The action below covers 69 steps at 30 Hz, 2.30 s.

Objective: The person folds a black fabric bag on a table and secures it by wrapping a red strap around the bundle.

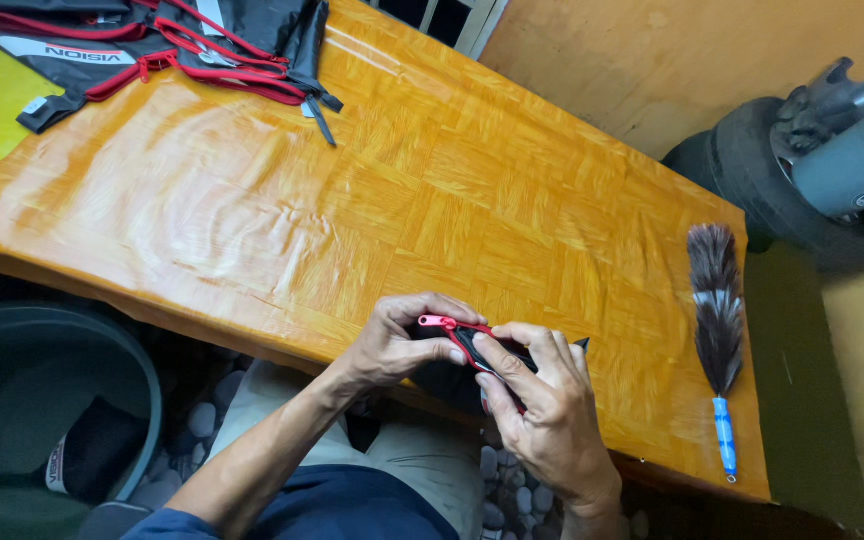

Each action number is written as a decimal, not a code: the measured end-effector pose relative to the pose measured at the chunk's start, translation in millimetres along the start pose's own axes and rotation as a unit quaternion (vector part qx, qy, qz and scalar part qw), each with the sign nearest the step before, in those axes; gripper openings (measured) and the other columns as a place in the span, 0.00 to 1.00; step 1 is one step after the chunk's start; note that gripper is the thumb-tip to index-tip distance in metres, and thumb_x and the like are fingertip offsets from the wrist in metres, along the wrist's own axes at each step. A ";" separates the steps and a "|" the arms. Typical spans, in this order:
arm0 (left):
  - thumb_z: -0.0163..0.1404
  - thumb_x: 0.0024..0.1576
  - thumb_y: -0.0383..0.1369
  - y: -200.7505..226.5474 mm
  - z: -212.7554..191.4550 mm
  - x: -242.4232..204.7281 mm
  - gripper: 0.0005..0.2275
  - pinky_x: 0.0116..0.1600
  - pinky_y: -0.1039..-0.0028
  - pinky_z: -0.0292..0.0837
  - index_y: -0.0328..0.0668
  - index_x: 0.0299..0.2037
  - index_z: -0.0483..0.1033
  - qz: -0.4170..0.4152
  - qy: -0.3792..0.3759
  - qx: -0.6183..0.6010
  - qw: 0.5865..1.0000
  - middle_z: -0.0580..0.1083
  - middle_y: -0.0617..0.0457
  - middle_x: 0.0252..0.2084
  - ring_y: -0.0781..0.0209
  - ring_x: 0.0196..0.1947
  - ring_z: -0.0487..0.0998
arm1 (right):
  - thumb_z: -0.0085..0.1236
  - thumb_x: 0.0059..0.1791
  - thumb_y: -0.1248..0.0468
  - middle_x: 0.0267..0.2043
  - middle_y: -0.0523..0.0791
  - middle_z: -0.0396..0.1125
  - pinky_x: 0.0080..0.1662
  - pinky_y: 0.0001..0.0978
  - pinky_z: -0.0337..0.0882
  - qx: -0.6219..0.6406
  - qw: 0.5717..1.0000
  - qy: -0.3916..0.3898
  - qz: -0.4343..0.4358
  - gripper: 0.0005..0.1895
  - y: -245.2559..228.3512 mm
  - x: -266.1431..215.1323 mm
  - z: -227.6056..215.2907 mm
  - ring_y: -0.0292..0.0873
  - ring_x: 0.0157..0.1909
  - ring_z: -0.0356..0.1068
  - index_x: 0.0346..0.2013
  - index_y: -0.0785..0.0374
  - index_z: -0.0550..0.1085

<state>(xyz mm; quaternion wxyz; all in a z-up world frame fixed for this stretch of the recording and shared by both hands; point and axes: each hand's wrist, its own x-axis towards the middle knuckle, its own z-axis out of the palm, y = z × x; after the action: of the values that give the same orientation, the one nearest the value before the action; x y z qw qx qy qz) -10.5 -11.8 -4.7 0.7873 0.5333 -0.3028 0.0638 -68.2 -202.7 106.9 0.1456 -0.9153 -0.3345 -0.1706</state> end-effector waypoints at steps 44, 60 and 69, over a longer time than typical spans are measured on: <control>0.63 0.54 0.38 -15.9 -3.4 -2.5 0.17 0.68 0.67 0.71 0.42 0.51 0.77 0.017 -0.032 -0.095 0.995 0.78 0.46 0.54 0.57 0.59 0.78 | 0.57 0.52 0.63 0.42 0.45 0.70 0.43 0.42 0.61 -0.059 0.992 0.109 0.037 0.06 -22.1 6.5 18.3 0.48 0.40 0.68 0.43 0.57 0.77; 0.63 0.53 0.28 -31.3 2.8 -6.5 0.13 0.64 0.67 0.77 0.39 0.48 0.80 -0.007 0.005 -0.164 0.986 0.80 0.42 0.51 0.55 0.55 0.81 | 0.58 0.51 0.62 0.44 0.42 0.65 0.48 0.42 0.62 -0.001 0.997 0.003 0.072 0.14 -14.6 4.1 11.0 0.45 0.46 0.65 0.51 0.49 0.78; 0.62 0.54 0.28 -18.1 2.8 0.1 0.08 0.60 0.70 0.77 0.40 0.41 0.80 -0.016 0.007 -0.151 0.988 0.80 0.44 0.47 0.58 0.50 0.82 | 0.64 0.48 0.65 0.38 0.40 0.65 0.48 0.37 0.65 0.033 0.995 0.061 0.073 0.09 -16.2 13.7 14.9 0.42 0.40 0.67 0.42 0.50 0.82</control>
<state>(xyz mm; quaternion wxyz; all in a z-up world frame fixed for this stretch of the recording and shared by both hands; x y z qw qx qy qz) -3.8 -21.9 -18.5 0.8618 0.4130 -0.2943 0.0085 -65.9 -177.4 101.6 0.2078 -0.9199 -0.2624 -0.2044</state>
